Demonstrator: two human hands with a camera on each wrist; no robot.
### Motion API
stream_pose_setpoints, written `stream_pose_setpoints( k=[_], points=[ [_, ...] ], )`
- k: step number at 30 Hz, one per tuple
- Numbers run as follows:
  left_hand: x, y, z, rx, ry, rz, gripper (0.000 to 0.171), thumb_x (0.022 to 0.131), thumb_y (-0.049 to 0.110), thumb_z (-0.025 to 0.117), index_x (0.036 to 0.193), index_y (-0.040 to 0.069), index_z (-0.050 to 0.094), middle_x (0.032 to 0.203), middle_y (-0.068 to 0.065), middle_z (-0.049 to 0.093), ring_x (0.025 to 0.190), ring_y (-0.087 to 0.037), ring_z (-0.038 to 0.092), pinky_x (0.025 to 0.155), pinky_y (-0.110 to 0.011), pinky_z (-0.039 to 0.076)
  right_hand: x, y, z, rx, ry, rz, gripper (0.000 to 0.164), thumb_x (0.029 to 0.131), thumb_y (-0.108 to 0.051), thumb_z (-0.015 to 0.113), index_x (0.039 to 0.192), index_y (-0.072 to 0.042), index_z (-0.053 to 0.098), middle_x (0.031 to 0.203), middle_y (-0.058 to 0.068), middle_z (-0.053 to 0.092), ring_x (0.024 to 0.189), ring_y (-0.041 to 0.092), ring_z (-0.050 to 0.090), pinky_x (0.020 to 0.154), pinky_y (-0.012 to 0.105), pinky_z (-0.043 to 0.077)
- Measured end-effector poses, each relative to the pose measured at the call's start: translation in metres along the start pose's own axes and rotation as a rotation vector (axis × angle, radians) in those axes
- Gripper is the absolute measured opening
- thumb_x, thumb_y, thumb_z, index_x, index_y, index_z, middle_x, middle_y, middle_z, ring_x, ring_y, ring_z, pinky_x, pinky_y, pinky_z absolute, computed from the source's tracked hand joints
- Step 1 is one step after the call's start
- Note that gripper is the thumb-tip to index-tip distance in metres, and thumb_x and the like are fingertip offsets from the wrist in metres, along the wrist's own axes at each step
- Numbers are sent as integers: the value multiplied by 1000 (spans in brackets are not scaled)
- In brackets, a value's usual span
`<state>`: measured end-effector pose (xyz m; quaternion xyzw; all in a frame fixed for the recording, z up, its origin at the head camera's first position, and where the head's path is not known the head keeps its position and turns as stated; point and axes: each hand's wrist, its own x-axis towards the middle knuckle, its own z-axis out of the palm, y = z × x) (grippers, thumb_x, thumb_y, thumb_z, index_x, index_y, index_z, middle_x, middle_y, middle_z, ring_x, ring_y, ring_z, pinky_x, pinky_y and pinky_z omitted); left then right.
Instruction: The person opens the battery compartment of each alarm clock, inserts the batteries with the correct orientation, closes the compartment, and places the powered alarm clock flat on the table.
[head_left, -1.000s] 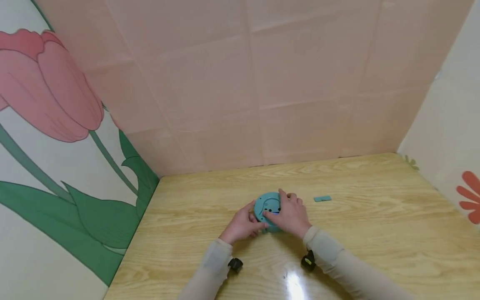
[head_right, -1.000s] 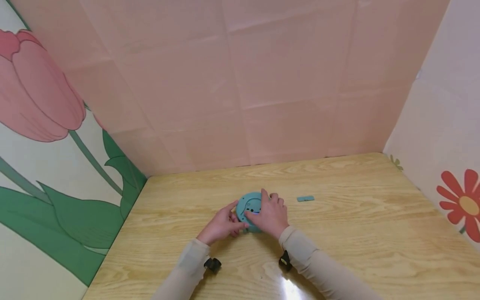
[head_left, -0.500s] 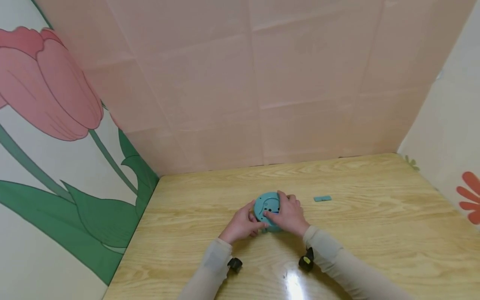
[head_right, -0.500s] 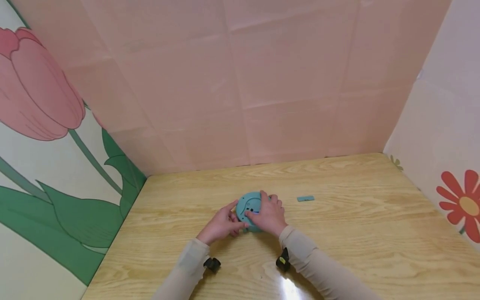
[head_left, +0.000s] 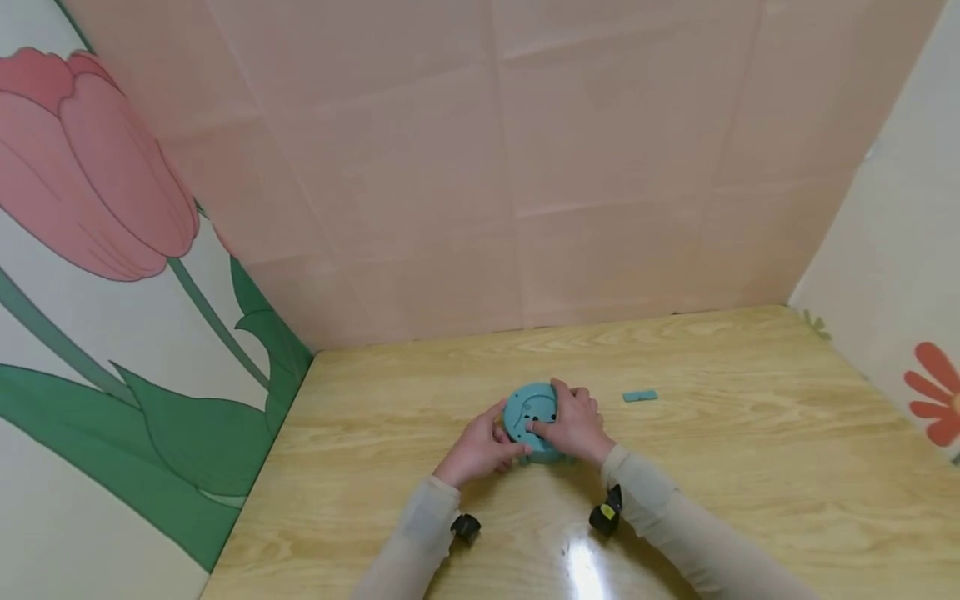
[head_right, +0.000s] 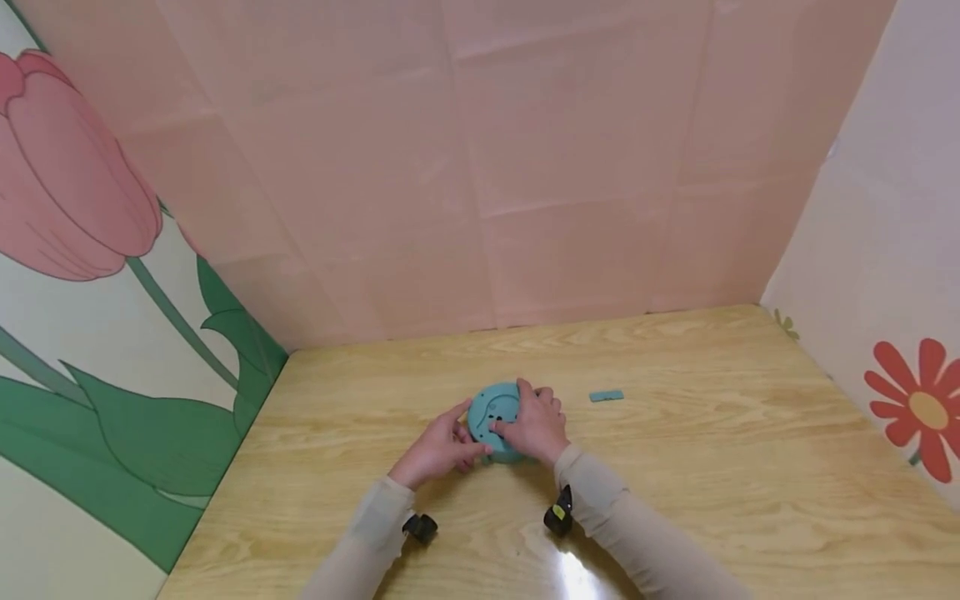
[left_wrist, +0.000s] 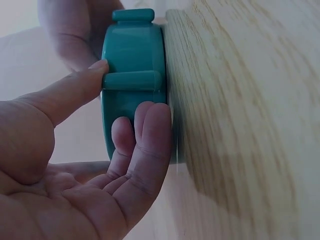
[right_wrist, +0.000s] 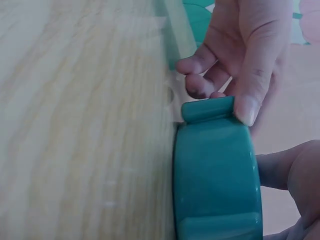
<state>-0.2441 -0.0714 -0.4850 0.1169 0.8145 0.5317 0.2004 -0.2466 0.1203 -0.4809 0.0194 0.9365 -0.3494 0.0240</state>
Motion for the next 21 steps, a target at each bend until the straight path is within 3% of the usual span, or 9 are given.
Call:
stream_pose_setpoints(
  k=[5, 13, 21],
  points=[
    [1, 1, 0, 3, -8, 10, 94, 87, 20, 80, 160, 9, 22, 78, -9, 61, 67, -24, 65, 61, -36, 59, 2, -3, -1, -6, -12, 42, 92, 83, -39, 79, 153, -2, 32, 135, 34, 41, 120, 48, 41, 94, 63, 39],
    [-1, 1, 2, -5, -4, 12, 96, 86, 18, 81, 160, 8, 22, 78, -9, 61, 66, -23, 64, 61, -36, 59, 2, -3, 10, -31, 74, 61, 99, 73, -46, 81, 151, -3, 36, 132, 32, 44, 116, 47, 43, 92, 64, 38],
    [0, 2, 0, 25, -17, 22, 95, 87, 20, 81, 160, 8, 21, 78, -9, 61, 65, -23, 64, 60, -35, 58, 1, -6, 14, -39, 110, 71, 101, 70, -49, 79, 151, -4, 37, 134, 31, 44, 118, 47, 42, 95, 65, 37]
  ],
)
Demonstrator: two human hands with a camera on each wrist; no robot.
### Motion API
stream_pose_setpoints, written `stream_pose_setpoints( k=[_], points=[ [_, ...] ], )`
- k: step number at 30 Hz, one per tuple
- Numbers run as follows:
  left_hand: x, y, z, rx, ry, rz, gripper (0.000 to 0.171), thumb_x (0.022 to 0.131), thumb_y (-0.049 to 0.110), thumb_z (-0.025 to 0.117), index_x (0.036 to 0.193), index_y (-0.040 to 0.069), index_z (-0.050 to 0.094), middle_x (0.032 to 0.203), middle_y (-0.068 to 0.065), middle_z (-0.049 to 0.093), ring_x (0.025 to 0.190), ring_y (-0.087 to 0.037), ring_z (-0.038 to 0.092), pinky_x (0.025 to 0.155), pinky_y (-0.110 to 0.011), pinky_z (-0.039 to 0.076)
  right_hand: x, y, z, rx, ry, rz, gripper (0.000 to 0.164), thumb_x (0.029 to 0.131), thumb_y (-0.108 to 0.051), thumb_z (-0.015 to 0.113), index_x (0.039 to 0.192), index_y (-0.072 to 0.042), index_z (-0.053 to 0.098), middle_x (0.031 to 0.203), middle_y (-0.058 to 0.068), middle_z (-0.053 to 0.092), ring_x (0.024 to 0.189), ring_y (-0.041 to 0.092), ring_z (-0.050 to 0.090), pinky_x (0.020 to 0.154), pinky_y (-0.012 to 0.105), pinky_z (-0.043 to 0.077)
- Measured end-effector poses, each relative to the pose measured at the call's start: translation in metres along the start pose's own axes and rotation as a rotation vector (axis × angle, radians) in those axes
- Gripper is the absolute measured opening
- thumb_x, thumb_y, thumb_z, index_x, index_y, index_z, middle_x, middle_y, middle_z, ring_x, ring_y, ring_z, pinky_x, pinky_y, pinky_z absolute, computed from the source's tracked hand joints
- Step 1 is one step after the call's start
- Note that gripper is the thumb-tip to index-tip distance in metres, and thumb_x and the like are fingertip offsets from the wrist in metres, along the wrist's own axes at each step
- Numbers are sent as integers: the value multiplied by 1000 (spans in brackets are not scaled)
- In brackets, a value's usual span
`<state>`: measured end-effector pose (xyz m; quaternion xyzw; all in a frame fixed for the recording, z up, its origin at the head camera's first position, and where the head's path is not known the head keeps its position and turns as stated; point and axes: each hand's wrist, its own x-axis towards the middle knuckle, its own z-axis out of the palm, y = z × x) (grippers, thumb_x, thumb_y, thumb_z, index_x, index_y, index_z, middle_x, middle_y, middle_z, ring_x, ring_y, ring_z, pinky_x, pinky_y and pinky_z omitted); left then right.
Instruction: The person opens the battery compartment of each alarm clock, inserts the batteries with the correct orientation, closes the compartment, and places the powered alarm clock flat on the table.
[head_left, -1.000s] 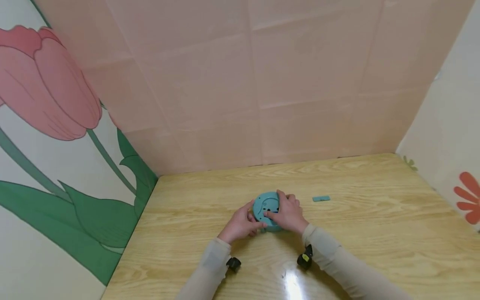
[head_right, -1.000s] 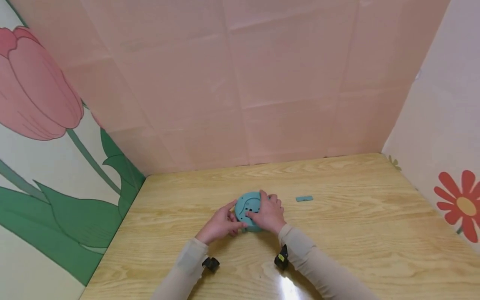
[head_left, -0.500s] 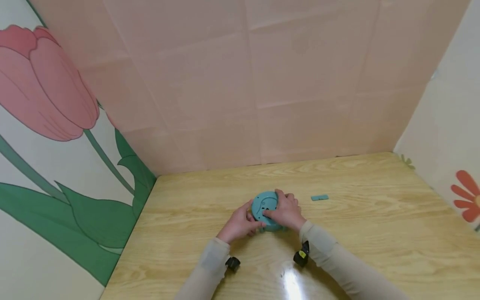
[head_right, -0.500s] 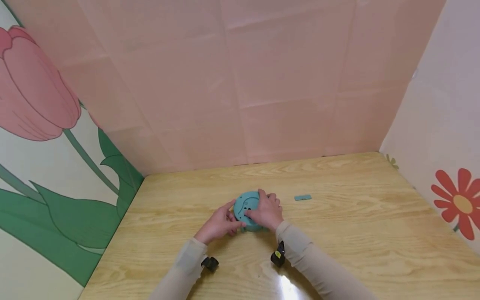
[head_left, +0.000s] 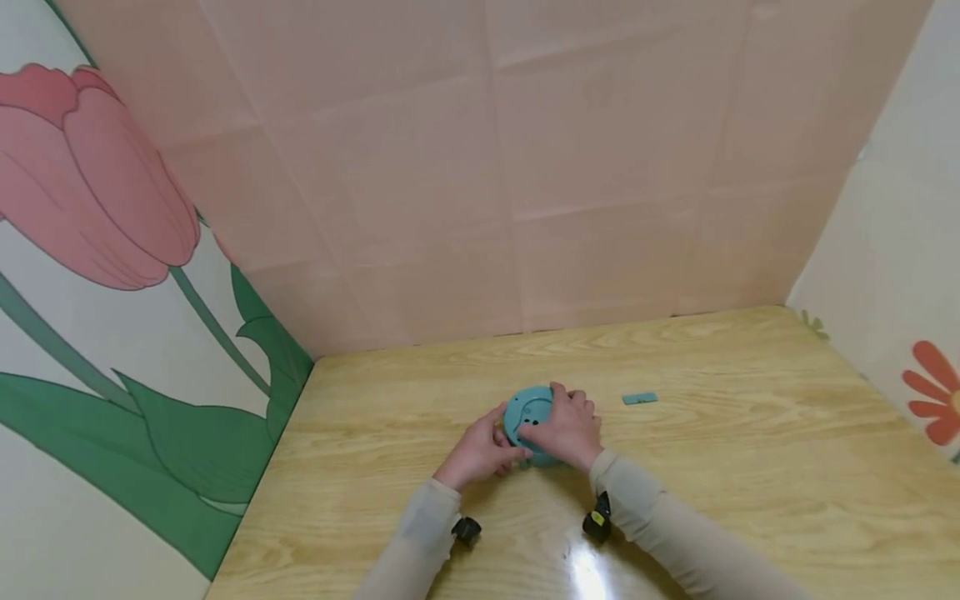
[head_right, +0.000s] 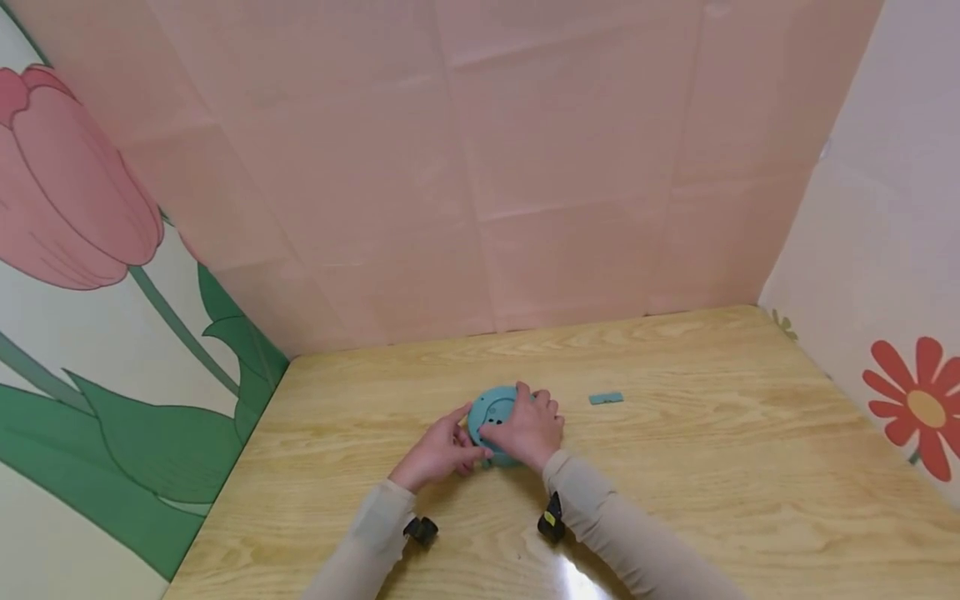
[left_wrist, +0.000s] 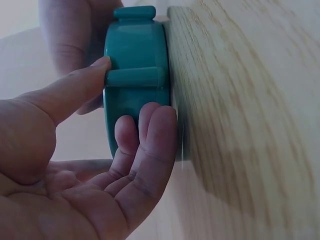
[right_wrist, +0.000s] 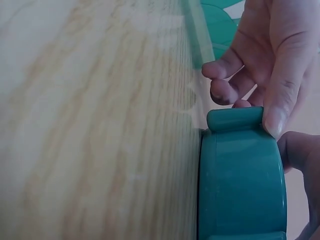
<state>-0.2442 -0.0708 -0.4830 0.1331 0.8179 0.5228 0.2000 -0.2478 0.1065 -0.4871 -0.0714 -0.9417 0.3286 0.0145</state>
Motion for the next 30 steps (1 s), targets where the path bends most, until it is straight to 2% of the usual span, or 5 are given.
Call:
stream_pose_setpoints(
  k=[14, 25, 30],
  points=[
    [-6, -3, -3, 1, 3, 8, 94, 87, 18, 80, 159, 7, 22, 77, -9, 60, 64, -22, 63, 60, -36, 58, -3, -8, 1, -9, -31, 36, 100, 72, -46, 80, 150, -3, 35, 134, 32, 43, 120, 47, 41, 97, 65, 35],
    [-9, -5, -5, 15, 1, 12, 94, 87, 20, 80, 159, 6, 22, 77, -9, 61, 65, -22, 63, 60, -35, 58, -5, -9, 2, -9, -74, 28, 99, 74, -45, 78, 151, -2, 32, 136, 33, 41, 122, 48, 40, 98, 65, 35],
    [-10, -1, -3, 13, -8, 13, 93, 87, 19, 80, 159, 7, 23, 76, -7, 60, 62, -20, 61, 58, -34, 57, -10, -9, 0, -53, -45, -5, 101, 74, -47, 77, 152, -1, 32, 138, 33, 39, 122, 49, 39, 97, 66, 36]
  ],
)
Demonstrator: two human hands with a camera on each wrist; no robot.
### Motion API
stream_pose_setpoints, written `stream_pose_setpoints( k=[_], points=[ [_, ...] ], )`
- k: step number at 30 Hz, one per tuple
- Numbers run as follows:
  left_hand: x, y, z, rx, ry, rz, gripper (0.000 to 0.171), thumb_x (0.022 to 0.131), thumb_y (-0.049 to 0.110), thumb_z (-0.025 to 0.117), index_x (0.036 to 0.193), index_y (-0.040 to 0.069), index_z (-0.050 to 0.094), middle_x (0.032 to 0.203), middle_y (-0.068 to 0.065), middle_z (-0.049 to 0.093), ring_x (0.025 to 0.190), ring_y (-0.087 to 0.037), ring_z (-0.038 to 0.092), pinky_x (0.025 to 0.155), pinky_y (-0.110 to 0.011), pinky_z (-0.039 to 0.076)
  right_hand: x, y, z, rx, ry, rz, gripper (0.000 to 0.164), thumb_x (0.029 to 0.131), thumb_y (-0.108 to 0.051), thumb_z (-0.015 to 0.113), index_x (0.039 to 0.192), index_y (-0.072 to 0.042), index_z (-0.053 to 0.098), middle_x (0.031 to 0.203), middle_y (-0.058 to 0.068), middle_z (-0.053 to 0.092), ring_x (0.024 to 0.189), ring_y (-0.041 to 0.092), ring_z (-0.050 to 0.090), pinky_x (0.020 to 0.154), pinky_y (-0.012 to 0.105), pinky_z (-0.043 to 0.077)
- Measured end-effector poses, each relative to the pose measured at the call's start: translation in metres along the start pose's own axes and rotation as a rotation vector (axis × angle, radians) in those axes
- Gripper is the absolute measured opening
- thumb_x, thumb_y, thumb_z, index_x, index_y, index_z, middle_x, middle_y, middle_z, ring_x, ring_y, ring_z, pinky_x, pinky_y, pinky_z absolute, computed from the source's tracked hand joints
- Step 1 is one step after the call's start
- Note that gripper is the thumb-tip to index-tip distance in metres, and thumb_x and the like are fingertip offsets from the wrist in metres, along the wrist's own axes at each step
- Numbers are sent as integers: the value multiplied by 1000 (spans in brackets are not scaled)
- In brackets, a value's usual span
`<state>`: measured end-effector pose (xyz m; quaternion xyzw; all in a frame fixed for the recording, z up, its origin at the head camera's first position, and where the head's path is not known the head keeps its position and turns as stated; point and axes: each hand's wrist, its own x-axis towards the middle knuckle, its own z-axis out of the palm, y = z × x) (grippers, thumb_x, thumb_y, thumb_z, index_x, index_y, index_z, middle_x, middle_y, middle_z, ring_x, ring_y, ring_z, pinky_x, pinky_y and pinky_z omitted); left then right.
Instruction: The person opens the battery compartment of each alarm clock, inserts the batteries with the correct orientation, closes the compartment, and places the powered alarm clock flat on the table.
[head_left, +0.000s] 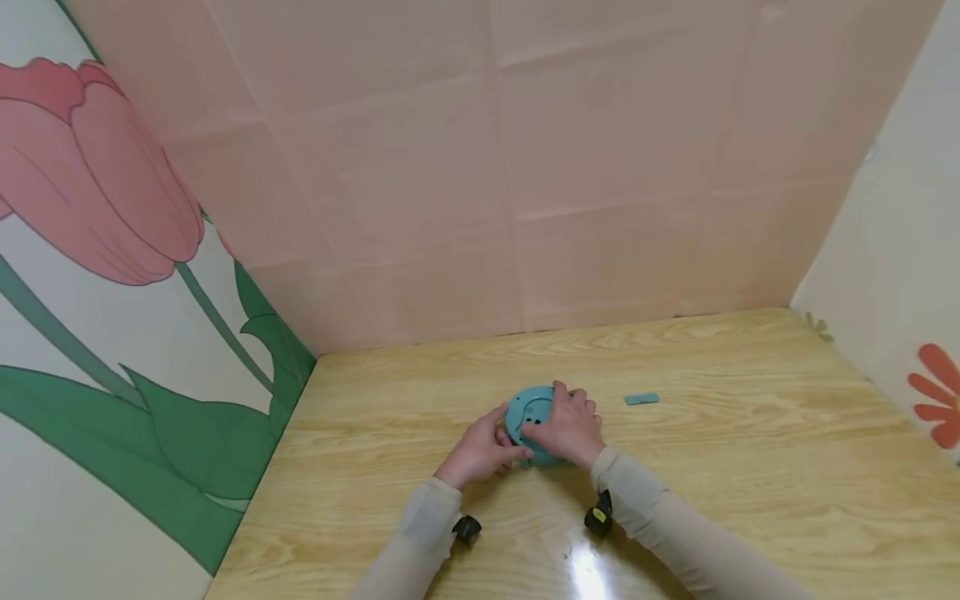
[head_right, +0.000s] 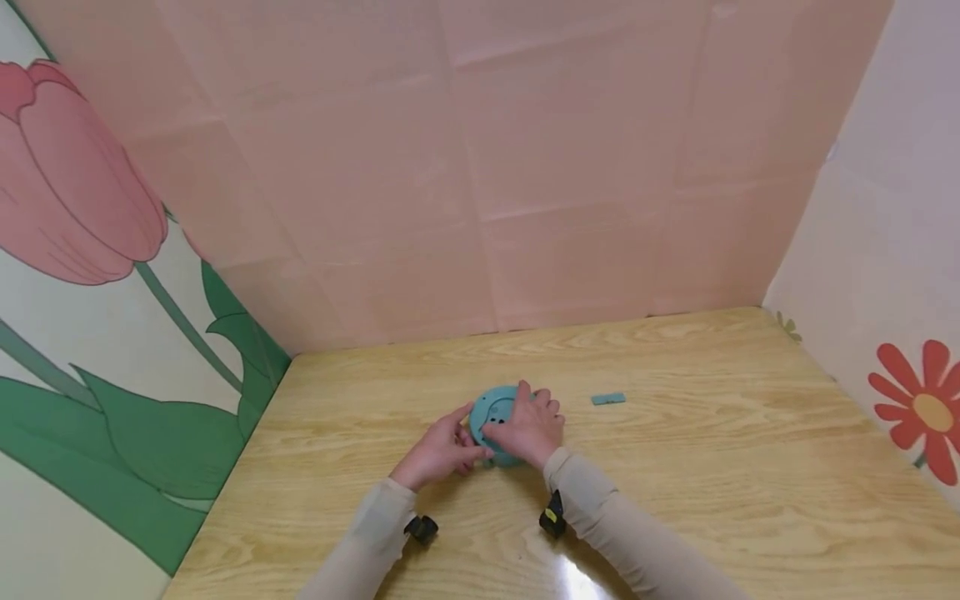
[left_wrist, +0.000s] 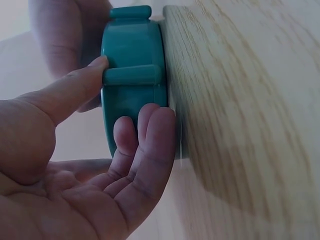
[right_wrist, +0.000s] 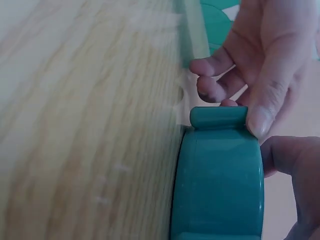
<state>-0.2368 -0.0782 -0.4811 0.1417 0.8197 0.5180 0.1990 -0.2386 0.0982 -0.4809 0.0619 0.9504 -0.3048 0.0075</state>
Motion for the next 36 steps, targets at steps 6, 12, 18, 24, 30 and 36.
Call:
stream_pose_setpoints(
  k=[6, 12, 18, 24, 30, 36],
  points=[
    [4, 2, 2, 12, 19, -5, 87, 87, 19, 81, 158, 16, 31, 73, -6, 60, 60, -21, 60, 53, -32, 54, -3, -5, -6, -68, 74, -87, 87, 73, -46, 78, 141, -1, 46, 137, 32, 39, 119, 48, 39, 92, 64, 37],
    [9, 0, 2, 26, 29, -1, 88, 86, 22, 81, 158, 16, 32, 73, -5, 60, 61, -23, 61, 53, -31, 53, -1, -10, -8, -91, 74, -87, 92, 74, -44, 76, 147, -1, 41, 135, 32, 41, 117, 48, 41, 90, 64, 38],
    [11, 0, 2, 36, 41, -3, 90, 86, 23, 82, 158, 13, 30, 72, -4, 60, 59, -22, 61, 54, -33, 55, 3, -12, -6, -90, 56, -66, 101, 74, -46, 75, 153, 2, 33, 139, 33, 36, 120, 49, 38, 91, 64, 36],
    [11, 2, 4, 55, 48, -4, 90, 85, 24, 82, 158, 12, 31, 72, -4, 61, 59, -22, 61, 51, -30, 52, 7, -10, -5, -97, 46, -57, 97, 76, -46, 75, 150, 4, 37, 139, 33, 35, 121, 49, 36, 91, 63, 35],
    [12, 4, 4, 56, 48, -26, 91, 85, 24, 83, 158, 10, 30, 73, -5, 62, 59, -22, 60, 50, -28, 51, 7, -10, -8, -86, 28, -38, 96, 76, -45, 77, 149, 4, 38, 139, 33, 36, 122, 48, 36, 93, 64, 33],
    [12, 4, 3, 52, 51, -25, 91, 86, 20, 82, 158, 8, 28, 75, -6, 61, 59, -21, 58, 50, -28, 51, 12, -8, -10, -74, -18, -52, 96, 76, -45, 77, 149, 4, 38, 140, 33, 35, 123, 49, 35, 92, 64, 34]
  ],
)
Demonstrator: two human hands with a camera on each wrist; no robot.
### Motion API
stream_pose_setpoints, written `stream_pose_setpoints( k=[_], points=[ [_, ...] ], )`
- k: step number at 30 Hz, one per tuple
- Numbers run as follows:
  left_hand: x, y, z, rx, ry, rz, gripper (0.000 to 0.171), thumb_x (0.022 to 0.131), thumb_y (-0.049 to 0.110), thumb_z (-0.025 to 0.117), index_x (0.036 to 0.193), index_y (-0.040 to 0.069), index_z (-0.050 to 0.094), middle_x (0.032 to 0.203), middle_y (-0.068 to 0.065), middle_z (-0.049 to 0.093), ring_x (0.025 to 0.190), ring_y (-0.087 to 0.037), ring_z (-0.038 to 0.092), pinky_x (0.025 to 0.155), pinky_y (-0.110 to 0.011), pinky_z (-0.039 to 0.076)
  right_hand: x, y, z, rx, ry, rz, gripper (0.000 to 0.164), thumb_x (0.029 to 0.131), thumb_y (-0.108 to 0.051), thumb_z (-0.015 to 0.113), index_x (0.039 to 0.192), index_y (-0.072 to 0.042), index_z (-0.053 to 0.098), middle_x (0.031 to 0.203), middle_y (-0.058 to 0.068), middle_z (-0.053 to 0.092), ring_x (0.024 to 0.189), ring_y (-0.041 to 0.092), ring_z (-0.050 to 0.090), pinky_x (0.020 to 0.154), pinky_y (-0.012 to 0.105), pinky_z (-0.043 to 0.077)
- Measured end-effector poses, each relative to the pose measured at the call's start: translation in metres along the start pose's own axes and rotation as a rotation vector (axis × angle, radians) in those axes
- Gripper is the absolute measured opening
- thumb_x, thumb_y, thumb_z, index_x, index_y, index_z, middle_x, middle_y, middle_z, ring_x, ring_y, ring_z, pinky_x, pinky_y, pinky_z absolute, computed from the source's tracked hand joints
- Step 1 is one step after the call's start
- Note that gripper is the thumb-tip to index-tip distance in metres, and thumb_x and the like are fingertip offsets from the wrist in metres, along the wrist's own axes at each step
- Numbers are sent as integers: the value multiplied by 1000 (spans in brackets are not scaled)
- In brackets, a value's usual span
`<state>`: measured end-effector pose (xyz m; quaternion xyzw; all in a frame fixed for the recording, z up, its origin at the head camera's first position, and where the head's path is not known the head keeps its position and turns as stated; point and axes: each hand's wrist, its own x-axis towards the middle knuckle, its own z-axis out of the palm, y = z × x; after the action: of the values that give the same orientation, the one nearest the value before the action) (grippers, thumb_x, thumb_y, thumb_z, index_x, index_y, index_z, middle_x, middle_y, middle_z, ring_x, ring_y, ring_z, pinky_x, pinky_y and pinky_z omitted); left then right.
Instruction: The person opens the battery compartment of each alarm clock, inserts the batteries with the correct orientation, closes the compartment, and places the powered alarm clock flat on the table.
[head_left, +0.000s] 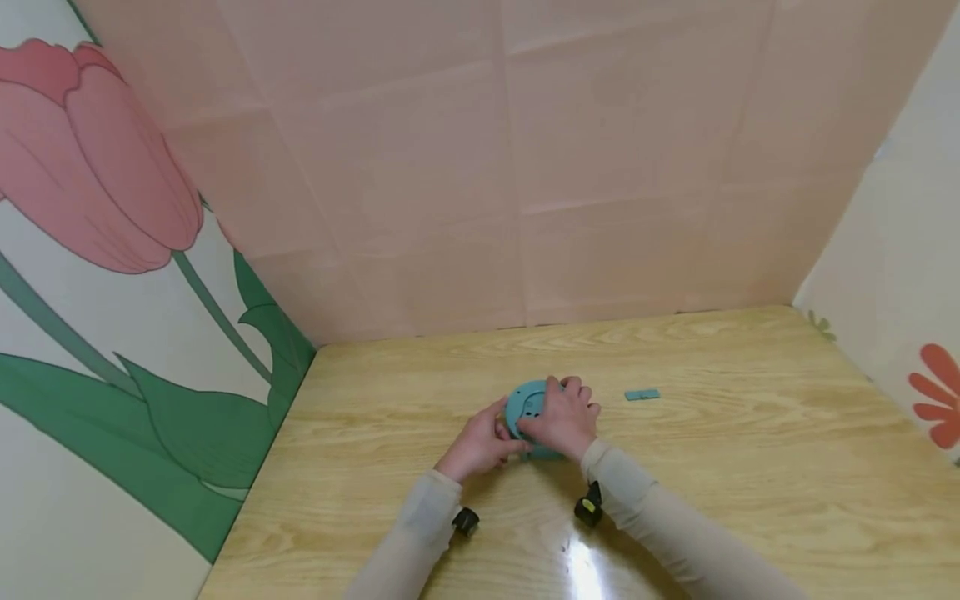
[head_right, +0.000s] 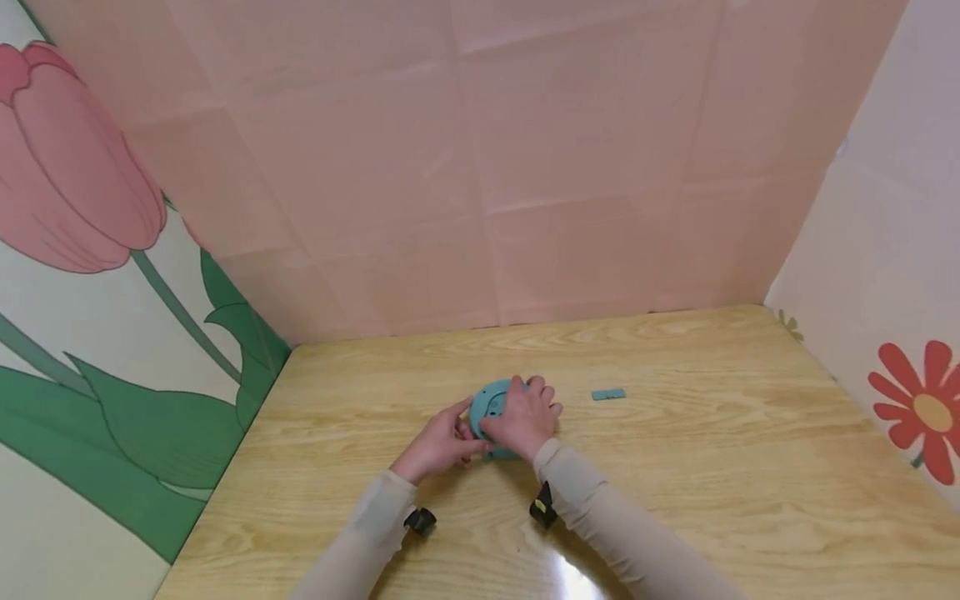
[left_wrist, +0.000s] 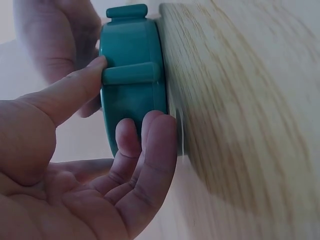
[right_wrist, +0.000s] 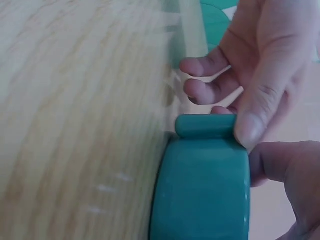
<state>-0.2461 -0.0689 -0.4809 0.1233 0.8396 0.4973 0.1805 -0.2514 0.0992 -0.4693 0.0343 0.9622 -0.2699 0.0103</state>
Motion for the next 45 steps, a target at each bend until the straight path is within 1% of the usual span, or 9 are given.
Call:
stream_pose_setpoints(
  k=[7, 11, 18, 25, 30, 34, 38, 42, 45],
  points=[
    [-2, -2, 0, -7, -24, -7, 92, 87, 21, 80, 159, 8, 24, 76, -6, 61, 64, -23, 60, 55, -32, 54, 1, 8, -3, 60, -70, 29, 93, 81, -42, 79, 151, 0, 35, 144, 32, 33, 125, 48, 33, 94, 63, 34],
    [-3, -2, -1, -20, -16, 0, 90, 87, 20, 80, 159, 9, 27, 77, -6, 60, 64, -22, 60, 56, -33, 54, 1, 8, -7, 82, -95, 32, 90, 83, -39, 78, 152, 0, 34, 144, 32, 33, 126, 49, 32, 96, 63, 33],
    [-1, 0, -2, -36, -7, 1, 92, 86, 20, 81, 159, 8, 25, 77, -7, 60, 66, -22, 62, 58, -35, 56, 3, 9, -13, 104, -109, 16, 87, 84, -33, 79, 152, 0, 34, 143, 33, 34, 126, 49, 32, 97, 65, 32],
    [-4, 2, -1, -27, -3, -9, 91, 86, 19, 80, 159, 8, 26, 79, -7, 60, 68, -24, 64, 59, -36, 57, 4, 16, -13, 133, -115, -6, 86, 83, -33, 80, 151, -3, 36, 141, 33, 37, 124, 49, 34, 97, 67, 31],
    [-3, 3, 1, -27, -3, -14, 90, 86, 19, 80, 159, 9, 27, 79, -7, 61, 68, -25, 65, 60, -37, 58, 2, 24, -15, 177, -137, -34, 85, 85, -33, 79, 152, -4, 35, 141, 33, 37, 122, 48, 36, 96, 65, 35],
    [-2, 2, 1, -29, -4, -17, 91, 85, 21, 81, 158, 9, 28, 78, -7, 61, 66, -23, 63, 59, -36, 57, 3, 28, -16, 216, -175, -26, 82, 89, -30, 76, 154, -5, 32, 142, 33, 36, 123, 47, 38, 95, 64, 42],
    [-1, 2, 0, -28, -7, -12, 91, 85, 21, 82, 158, 10, 29, 77, -7, 62, 64, -21, 62, 58, -34, 57, 7, 27, -18, 231, -198, -18, 78, 90, -26, 73, 153, -5, 33, 142, 34, 36, 124, 50, 39, 95, 65, 45],
    [0, 2, -1, -28, -6, -11, 91, 85, 20, 82, 158, 9, 28, 77, -7, 62, 65, -22, 62, 59, -35, 57, 9, 25, -18, 219, -186, -13, 80, 87, -30, 75, 152, -5, 35, 141, 33, 38, 122, 50, 41, 94, 64, 46],
    [0, 2, 0, -30, -13, -12, 91, 86, 19, 81, 158, 9, 28, 77, -7, 62, 66, -23, 63, 59, -35, 57, 7, 22, -16, 190, -155, 2, 85, 84, -35, 77, 152, -5, 36, 138, 33, 40, 119, 48, 42, 93, 65, 43]
  ],
)
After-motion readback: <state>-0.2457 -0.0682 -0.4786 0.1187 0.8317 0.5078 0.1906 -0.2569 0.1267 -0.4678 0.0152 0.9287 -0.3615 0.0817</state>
